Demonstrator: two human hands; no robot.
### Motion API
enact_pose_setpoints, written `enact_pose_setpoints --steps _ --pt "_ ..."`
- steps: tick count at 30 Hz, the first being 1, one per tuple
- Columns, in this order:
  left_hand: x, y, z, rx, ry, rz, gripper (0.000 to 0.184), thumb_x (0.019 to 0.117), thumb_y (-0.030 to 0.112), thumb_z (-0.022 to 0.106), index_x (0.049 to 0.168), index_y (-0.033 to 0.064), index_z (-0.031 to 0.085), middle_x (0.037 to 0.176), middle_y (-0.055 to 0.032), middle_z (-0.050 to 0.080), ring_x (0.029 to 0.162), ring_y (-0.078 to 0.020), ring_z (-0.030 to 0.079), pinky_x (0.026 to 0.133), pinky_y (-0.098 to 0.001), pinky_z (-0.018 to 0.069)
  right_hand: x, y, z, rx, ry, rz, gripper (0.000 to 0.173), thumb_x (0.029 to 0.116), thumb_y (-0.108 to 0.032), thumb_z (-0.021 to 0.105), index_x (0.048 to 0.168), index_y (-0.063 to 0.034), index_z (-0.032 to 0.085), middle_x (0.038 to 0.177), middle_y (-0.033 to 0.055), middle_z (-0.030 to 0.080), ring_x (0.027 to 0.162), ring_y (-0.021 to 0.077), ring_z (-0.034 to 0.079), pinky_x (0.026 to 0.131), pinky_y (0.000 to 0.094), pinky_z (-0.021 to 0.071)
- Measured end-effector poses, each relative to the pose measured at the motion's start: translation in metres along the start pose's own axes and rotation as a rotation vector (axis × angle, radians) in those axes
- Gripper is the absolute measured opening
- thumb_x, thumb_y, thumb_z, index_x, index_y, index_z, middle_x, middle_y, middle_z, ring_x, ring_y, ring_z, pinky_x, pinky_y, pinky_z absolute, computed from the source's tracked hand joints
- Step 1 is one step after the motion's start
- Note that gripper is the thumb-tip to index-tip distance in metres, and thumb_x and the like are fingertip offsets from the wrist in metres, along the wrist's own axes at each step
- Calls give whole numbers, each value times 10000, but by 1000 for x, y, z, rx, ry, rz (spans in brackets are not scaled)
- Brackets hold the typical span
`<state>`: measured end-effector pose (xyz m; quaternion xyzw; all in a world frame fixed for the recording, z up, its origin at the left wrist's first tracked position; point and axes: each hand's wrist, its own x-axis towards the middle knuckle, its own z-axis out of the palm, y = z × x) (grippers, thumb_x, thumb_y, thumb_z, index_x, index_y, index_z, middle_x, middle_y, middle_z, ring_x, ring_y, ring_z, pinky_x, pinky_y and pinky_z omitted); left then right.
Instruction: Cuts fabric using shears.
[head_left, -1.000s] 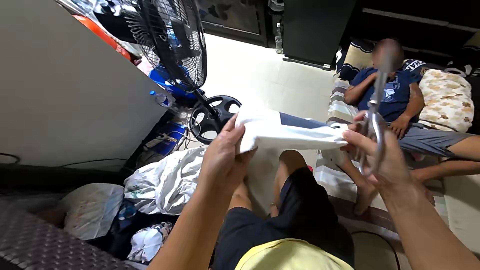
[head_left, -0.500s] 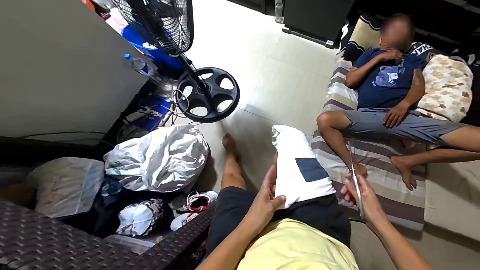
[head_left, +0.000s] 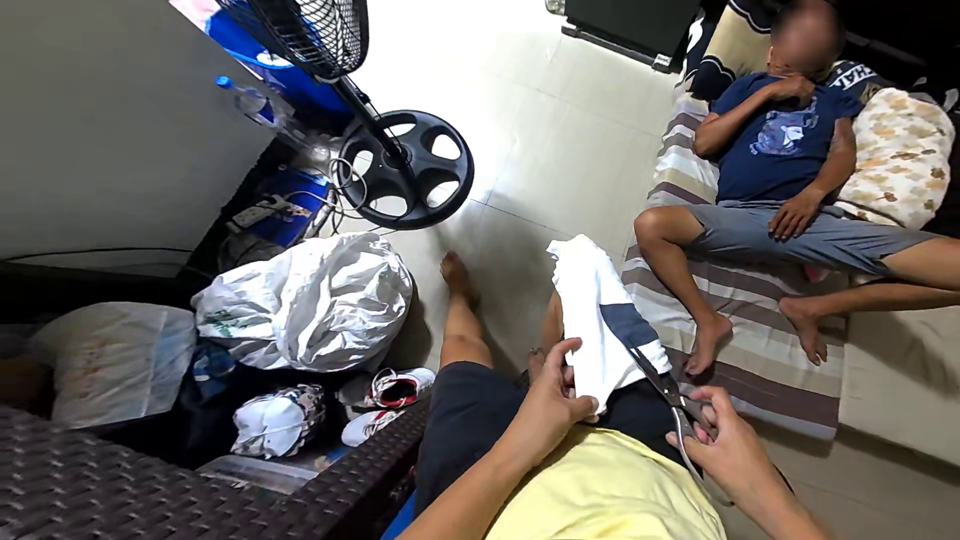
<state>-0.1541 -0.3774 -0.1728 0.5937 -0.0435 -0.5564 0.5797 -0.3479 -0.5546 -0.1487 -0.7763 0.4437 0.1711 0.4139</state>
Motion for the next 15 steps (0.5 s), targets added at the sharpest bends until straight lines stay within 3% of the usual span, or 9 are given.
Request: enact_pose_setpoints --steps 1,3,5,7,10,12,15 --pt "-1 -1 1 -71 68 -70 793 854 -143 654 1512 30 246 1008 -128 691 802 -187 725 719 -331 625 -2 0 3 -11 22 15 675 788 -199 851 1335 -5 506 804 63 571 688 199 569 650 407 508" --pt "-2 -5 -1 -163 147 -188 609 903 -114 642 1426 -12 347 907 -123 669 758 -185 711 718 -328 621 -6 1 8 -46 41 10 645 808 -232 853 1309 19 532 821 100 610 712 242 601 672 447 522" --pt "-2 -7 -6 -227 179 -279 258 952 -55 629 1190 -28 531 877 -95 669 752 -155 696 709 -293 608 -7 5 10 -81 20 -6 589 872 -277 815 1310 31 571 859 162 639 745 309 622 706 509 525" --pt "-2 -8 -11 -244 168 -324 53 978 -18 613 1026 -10 591 857 -68 655 733 -130 674 697 -270 597 -5 8 9 -91 -38 8 531 923 -279 766 1339 2 593 936 191 664 812 329 635 768 526 520" --pt "-4 -8 -14 -193 142 -309 44 971 -15 629 942 2 601 807 -48 649 696 -115 661 684 -259 590 -7 9 9 -57 -57 22 567 911 -176 771 1406 -5 554 1073 212 672 896 317 647 836 493 527" --pt "-4 -9 -15 -151 120 -294 97 972 -9 632 901 15 571 754 -37 650 649 -108 662 655 -253 589 -13 9 12 -23 25 35 627 859 -120 806 1389 39 512 1008 203 645 829 307 644 762 479 544" --pt "-3 -10 -16 -145 94 -303 123 986 11 623 890 31 549 735 -28 646 625 -104 664 639 -250 593 -16 11 16 22 144 44 584 812 -158 861 1248 68 546 916 164 640 767 260 630 709 441 535"
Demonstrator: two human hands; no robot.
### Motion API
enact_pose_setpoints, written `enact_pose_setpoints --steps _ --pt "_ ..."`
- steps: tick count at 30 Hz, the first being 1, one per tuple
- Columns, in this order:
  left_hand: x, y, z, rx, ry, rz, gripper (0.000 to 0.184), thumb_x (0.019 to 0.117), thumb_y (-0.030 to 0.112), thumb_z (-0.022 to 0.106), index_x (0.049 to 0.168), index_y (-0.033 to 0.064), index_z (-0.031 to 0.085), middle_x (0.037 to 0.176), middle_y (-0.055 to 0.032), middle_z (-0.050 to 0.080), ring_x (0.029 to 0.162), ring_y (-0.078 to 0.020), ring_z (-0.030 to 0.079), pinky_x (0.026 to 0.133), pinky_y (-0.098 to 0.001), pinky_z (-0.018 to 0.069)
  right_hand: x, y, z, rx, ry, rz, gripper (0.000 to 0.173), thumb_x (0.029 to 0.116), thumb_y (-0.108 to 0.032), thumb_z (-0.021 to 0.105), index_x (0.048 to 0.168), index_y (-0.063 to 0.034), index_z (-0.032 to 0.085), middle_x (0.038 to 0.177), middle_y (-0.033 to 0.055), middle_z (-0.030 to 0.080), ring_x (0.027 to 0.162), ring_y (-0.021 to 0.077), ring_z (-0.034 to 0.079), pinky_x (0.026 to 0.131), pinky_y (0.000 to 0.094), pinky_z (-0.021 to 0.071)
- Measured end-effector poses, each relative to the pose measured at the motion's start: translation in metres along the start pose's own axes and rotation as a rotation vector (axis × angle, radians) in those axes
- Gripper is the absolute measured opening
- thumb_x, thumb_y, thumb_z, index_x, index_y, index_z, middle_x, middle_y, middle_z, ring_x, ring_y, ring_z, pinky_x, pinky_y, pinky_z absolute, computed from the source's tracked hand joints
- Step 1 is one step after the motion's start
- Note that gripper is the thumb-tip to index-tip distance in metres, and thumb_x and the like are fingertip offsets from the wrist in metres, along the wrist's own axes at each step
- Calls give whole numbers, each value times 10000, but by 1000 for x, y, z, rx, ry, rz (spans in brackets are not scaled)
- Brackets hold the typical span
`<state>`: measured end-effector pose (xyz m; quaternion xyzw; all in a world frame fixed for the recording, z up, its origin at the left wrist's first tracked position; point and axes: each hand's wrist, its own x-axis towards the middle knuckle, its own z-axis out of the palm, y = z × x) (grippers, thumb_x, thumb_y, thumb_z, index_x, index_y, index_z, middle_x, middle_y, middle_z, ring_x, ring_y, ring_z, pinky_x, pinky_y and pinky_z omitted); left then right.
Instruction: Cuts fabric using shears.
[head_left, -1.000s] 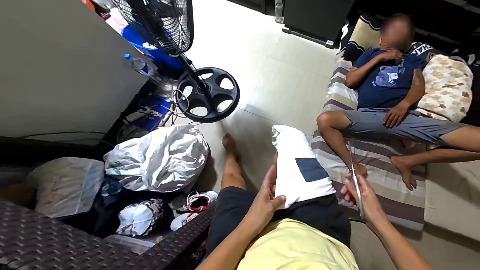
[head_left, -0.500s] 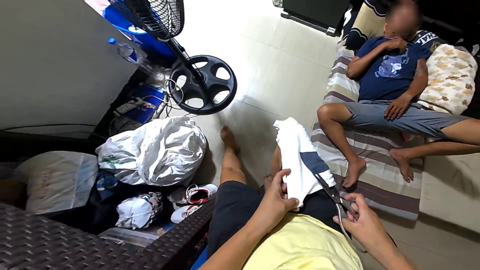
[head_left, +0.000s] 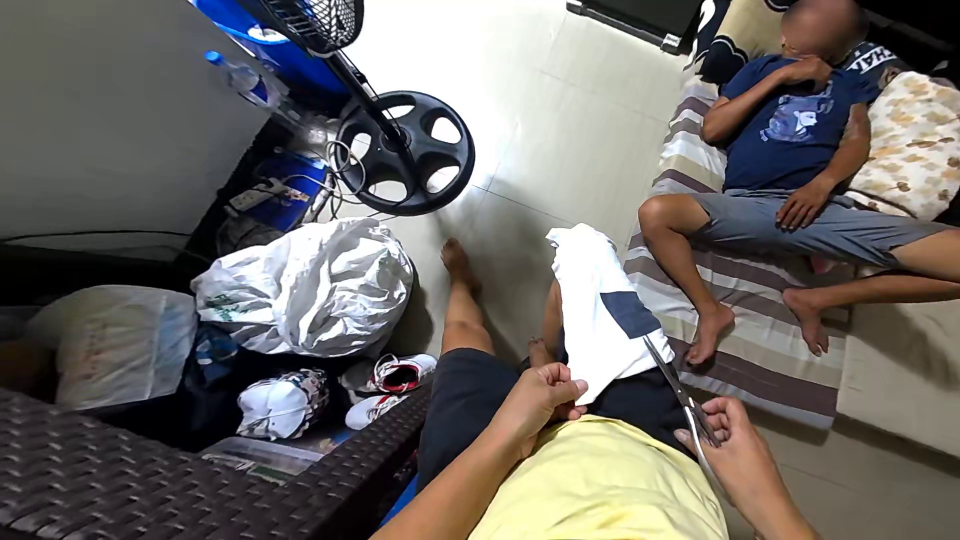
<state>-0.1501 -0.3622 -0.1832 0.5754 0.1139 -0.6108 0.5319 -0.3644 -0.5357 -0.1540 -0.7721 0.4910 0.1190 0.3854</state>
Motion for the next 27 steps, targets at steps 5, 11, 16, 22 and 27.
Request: enact_pose_setpoints --steps 5,11,16,22,27 --pt "5 5 3 7 -106 58 83 960 -35 620 1019 13 585 833 -32 670 736 -100 664 736 -265 576 3 1 -1 -12 -79 9 541 860 -251 830 1238 47 583 849 108 615 709 207 581 669 394 505" --pt "7 42 20 -70 -338 -98 186 968 -106 536 1069 50 553 856 -15 676 723 -72 670 717 -216 584 7 -3 -7 61 -165 158 509 875 -285 821 1173 46 575 823 71 573 715 166 555 691 367 495" --pt "11 63 31 198 -293 328 71 942 -13 640 939 31 695 831 34 712 789 -32 673 793 -232 571 5 12 -7 177 -250 124 326 932 -347 736 907 -28 673 683 -27 533 596 54 479 591 271 427" --pt "12 69 40 -84 -325 307 229 1078 33 394 1188 -33 584 1047 -75 725 983 -158 723 945 -331 588 -20 1 -31 678 -427 -160 530 847 -705 654 1003 -202 598 792 -181 609 687 -64 594 638 137 512" --pt "17 57 58 -203 -282 218 289 1113 105 316 1281 -23 513 1093 -112 704 997 -196 721 938 -346 591 -30 -14 -47 624 -661 -207 660 852 -796 550 975 -150 594 753 -134 561 667 -44 560 619 154 479"
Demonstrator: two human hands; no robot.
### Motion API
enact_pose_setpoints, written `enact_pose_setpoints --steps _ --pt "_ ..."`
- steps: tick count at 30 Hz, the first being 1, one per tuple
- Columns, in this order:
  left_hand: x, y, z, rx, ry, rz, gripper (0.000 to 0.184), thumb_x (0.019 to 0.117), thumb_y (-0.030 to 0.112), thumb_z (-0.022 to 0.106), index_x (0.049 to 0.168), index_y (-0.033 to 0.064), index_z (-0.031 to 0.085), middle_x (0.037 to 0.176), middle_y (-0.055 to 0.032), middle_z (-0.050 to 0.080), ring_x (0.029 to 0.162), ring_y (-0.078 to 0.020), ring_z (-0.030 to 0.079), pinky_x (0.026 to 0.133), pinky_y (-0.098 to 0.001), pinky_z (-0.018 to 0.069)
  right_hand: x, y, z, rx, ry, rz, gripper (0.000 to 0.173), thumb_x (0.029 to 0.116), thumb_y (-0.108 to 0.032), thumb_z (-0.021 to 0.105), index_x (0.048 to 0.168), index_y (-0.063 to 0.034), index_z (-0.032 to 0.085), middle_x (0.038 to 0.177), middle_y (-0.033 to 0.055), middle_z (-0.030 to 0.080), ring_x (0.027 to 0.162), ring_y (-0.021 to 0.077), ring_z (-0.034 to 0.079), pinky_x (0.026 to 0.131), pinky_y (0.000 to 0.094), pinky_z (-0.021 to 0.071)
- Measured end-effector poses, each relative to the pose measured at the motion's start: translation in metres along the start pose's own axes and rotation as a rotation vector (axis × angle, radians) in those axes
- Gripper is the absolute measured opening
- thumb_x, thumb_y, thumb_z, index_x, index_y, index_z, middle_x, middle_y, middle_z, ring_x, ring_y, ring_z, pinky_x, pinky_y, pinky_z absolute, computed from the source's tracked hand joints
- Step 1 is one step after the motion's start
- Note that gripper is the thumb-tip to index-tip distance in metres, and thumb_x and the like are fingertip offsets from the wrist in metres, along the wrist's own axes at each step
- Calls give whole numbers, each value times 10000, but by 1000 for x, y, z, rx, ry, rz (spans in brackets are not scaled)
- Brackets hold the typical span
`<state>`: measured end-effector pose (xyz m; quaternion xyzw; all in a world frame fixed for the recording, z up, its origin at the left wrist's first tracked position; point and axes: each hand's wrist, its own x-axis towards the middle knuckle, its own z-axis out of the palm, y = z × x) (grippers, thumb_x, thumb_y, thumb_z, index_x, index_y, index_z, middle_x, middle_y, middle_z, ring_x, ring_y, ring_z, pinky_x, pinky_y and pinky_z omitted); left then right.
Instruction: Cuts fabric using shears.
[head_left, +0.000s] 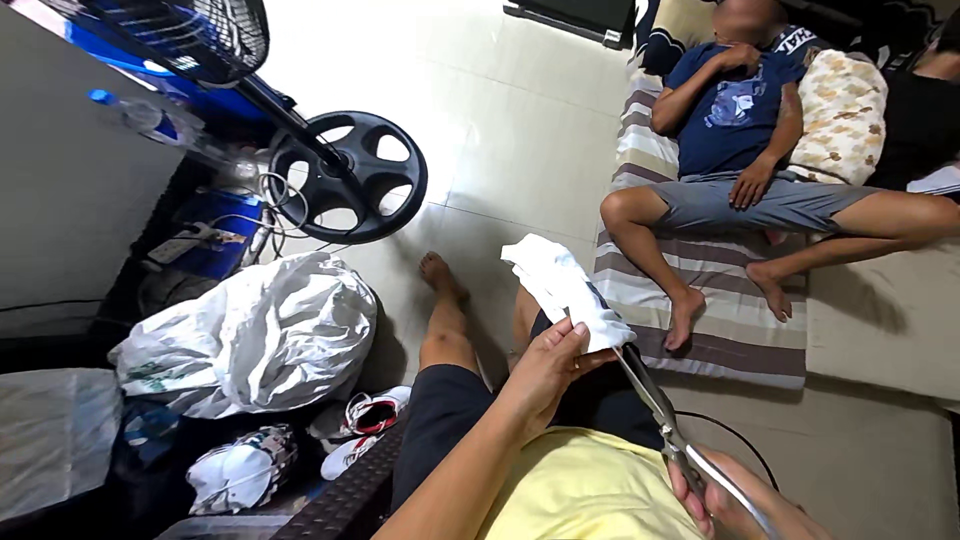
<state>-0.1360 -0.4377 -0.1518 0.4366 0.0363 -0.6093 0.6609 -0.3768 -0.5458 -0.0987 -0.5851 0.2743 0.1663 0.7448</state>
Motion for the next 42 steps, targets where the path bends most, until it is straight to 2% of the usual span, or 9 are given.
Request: enact_pose_setpoints --steps 8,12,17,20,24,28,33,38,42 --pt "-5 -14 -13 -201 47 -161 307 1124 188 310 1334 32 470 1140 -158 693 1040 -241 707 949 -365 570 5 10 -7 23 -41 217 645 853 -817 529 937 -179 580 720 -134 548 628 -25 560 591 154 480" --pt "-9 -20 -22 -311 28 -184 326 1127 214 282 1358 45 439 1160 -179 683 1065 -277 701 959 -389 570 17 9 -5 72 -87 269 592 890 -775 511 928 -188 574 711 -128 545 617 -15 560 575 154 479" --pt "-10 -26 -27 -388 18 -220 338 1124 242 284 1380 68 420 1228 -181 669 1092 -298 696 950 -408 576 31 7 -6 135 -101 264 621 860 -808 524 924 -192 576 708 -121 558 613 -9 572 572 151 491" --pt "-13 -25 -26 -351 56 -224 294 1121 200 296 1324 58 454 1169 -168 686 1057 -274 708 932 -390 583 34 8 -5 153 -100 266 618 863 -804 518 923 -192 576 709 -119 556 617 -7 571 578 149 488" --pt "-15 -22 -15 -182 243 -218 215 1068 39 432 1244 -17 544 1088 -162 716 991 -237 730 880 -353 602 30 16 -6 190 -90 294 607 870 -799 515 906 -197 586 705 -114 563 610 1 573 571 156 491" --pt "-14 -22 -9 -50 281 -176 147 987 -85 530 1102 -25 599 938 -107 714 835 -154 714 788 -271 599 28 17 -6 194 -78 310 555 905 -750 502 894 -201 580 702 -118 561 603 -4 569 561 153 486" --pt "-18 -22 -10 39 261 -195 135 980 -83 552 1070 -22 632 881 -76 706 765 -121 695 741 -241 594 23 19 -10 74 -128 308 539 920 -721 502 919 -186 573 700 -130 539 600 -16 552 562 161 472" --pt "-20 -26 -8 35 239 -234 89 966 -79 588 997 2 571 807 -79 693 699 -126 703 679 -243 605 21 22 -5 1 -88 274 546 913 -711 536 951 -168 567 703 -130 521 596 -26 528 563 155 451" --pt "-21 -27 -5 1 234 -277 68 970 -63 595 987 3 587 815 -76 696 705 -123 703 688 -240 606 22 24 0 -76 -53 253 579 911 -719 530 944 -142 570 701 -116 509 595 -22 512 570 169 440"
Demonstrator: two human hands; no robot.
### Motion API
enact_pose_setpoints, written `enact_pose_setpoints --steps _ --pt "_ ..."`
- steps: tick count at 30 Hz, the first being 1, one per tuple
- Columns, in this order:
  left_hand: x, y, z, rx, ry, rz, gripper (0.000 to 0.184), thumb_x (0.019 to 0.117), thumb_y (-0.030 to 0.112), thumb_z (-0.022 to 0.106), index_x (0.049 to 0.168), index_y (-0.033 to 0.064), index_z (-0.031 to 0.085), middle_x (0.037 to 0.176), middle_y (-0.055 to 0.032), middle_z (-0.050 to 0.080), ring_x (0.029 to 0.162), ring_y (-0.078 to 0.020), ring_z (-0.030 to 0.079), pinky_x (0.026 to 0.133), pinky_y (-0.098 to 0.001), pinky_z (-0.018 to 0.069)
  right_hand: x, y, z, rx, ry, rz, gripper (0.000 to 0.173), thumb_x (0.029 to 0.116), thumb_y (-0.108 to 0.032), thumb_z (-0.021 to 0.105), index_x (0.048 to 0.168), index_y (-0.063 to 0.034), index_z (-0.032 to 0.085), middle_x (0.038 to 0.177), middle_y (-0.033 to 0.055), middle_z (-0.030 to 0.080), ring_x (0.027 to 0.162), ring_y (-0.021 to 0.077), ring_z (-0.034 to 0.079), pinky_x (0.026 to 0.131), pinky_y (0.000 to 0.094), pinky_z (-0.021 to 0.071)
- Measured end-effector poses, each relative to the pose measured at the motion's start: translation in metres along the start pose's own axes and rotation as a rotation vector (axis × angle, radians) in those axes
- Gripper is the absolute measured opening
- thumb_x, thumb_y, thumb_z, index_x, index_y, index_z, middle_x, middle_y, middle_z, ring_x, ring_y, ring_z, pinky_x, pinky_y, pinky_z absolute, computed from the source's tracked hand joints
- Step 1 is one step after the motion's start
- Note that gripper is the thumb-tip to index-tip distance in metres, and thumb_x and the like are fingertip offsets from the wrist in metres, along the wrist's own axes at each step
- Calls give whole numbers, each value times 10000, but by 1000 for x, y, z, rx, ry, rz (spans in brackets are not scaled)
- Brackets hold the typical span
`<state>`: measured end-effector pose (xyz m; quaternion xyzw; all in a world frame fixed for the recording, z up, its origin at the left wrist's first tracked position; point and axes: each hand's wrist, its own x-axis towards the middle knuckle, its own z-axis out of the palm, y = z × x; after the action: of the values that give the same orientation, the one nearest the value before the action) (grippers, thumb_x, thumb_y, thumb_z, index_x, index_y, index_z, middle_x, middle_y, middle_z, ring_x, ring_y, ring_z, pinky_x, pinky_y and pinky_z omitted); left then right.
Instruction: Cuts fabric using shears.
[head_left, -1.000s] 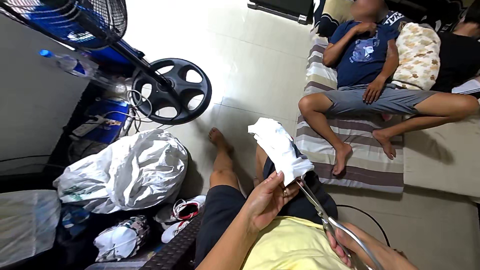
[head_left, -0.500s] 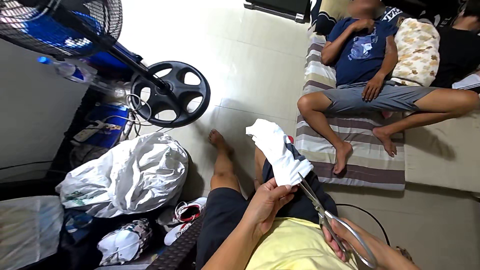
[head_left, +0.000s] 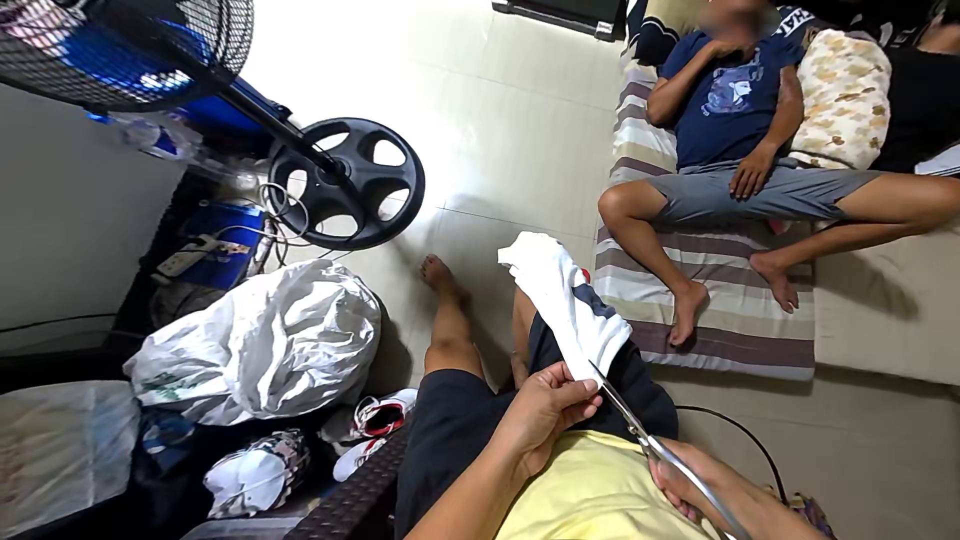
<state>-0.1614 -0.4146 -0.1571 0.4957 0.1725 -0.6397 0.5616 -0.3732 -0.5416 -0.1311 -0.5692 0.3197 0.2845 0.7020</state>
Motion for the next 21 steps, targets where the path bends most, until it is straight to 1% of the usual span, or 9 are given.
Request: enact_pose_setpoints --steps 3,7,12,15,17,19,21 --pt "-1 -1 2 -29 2 -13 70 979 -62 582 949 1 594 822 -81 705 729 -134 716 716 -250 613 1 1 2 4 23 0 592 898 -739 529 933 -150 566 693 -121 506 584 -26 510 561 163 439" --pt "-1 -5 2 -35 11 13 99 972 -70 588 905 3 582 823 -86 706 749 -141 719 739 -259 613 4 -2 2 19 25 13 537 913 -696 537 928 -160 568 681 -126 505 570 -26 507 549 163 437" --pt "-2 -6 3 -42 30 23 96 971 -72 590 904 -4 580 818 -91 707 739 -141 720 733 -258 614 5 -6 4 -24 43 28 545 923 -687 519 911 -145 573 679 -118 495 570 -19 498 553 174 432" --pt "-2 -6 3 -64 37 17 96 977 -66 583 904 -4 575 812 -91 706 733 -140 720 725 -256 614 6 -5 5 -39 65 13 557 914 -703 530 878 -149 571 652 -115 484 542 -15 489 526 174 424" --pt "-2 -7 4 -68 44 18 106 981 -62 580 894 -1 565 804 -89 703 723 -138 718 719 -256 615 6 -3 7 -51 89 1 554 918 -692 536 851 -143 571 635 -113 478 528 -12 482 513 180 420" --pt "-2 -7 5 -65 42 18 103 983 -54 582 898 1 565 801 -85 701 719 -137 717 716 -257 615 5 -4 8 -82 112 4 548 936 -652 537 838 -114 575 632 -98 478 535 0 482 524 201 419" --pt "-2 -7 5 -66 40 13 102 984 -49 583 896 1 571 800 -85 703 718 -137 718 713 -256 615 3 -4 10 -106 137 -10 553 940 -643 539 822 -105 580 620 -94 479 532 2 482 524 210 417"
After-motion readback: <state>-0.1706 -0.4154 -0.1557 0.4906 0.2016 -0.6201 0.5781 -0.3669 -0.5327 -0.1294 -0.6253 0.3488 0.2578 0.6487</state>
